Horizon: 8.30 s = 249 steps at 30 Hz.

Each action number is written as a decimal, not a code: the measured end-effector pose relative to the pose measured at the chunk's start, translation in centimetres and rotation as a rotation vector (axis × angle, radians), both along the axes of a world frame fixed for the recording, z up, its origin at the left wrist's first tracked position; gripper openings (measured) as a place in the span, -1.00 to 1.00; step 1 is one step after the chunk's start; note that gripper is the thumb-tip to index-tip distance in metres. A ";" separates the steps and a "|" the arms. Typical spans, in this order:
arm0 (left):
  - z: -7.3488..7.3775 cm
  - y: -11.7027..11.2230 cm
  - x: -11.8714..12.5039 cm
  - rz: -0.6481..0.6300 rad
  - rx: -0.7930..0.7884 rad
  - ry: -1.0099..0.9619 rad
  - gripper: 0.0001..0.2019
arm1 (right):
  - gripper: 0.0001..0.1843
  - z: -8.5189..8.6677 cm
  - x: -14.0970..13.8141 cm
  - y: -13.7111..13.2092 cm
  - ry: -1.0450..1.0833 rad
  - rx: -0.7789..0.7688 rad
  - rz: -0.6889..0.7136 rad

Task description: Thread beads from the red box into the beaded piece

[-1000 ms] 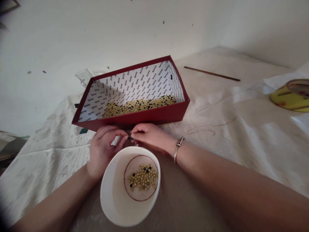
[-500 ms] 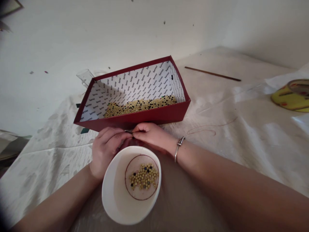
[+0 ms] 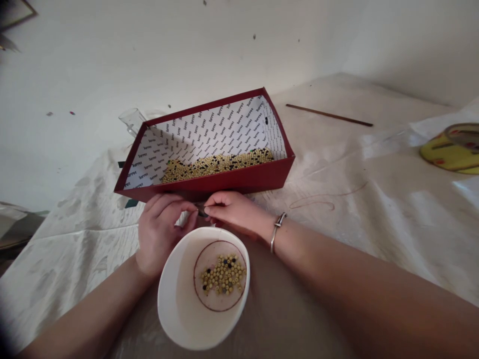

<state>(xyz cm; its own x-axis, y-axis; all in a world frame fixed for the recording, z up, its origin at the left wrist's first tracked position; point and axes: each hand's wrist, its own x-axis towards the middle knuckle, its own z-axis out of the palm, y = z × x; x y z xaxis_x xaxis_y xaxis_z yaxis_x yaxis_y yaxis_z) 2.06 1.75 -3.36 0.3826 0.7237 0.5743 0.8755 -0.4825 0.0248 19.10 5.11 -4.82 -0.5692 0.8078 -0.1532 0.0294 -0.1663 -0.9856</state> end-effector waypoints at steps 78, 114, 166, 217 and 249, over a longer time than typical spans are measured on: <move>-0.5 -0.1 0.0 -0.082 0.012 0.034 -0.87 | -0.88 -0.2 0.0 0.0 -0.005 -0.009 -0.017; 7.3 13.1 -1.1 0.310 -0.901 0.581 -0.78 | -0.89 -0.2 -0.3 0.1 0.038 -0.040 -0.008; 0.2 0.6 -0.3 -0.228 -0.004 -0.099 -0.82 | -0.83 -0.5 0.0 0.3 0.025 0.014 0.027; -0.3 0.1 0.0 -0.071 -0.006 -0.016 -0.94 | -0.81 -0.6 0.1 0.2 -0.047 0.064 0.005; -0.6 0.1 -0.1 -0.100 -0.026 -0.075 -0.93 | -0.83 0.5 0.2 -0.1 -0.033 -0.038 0.000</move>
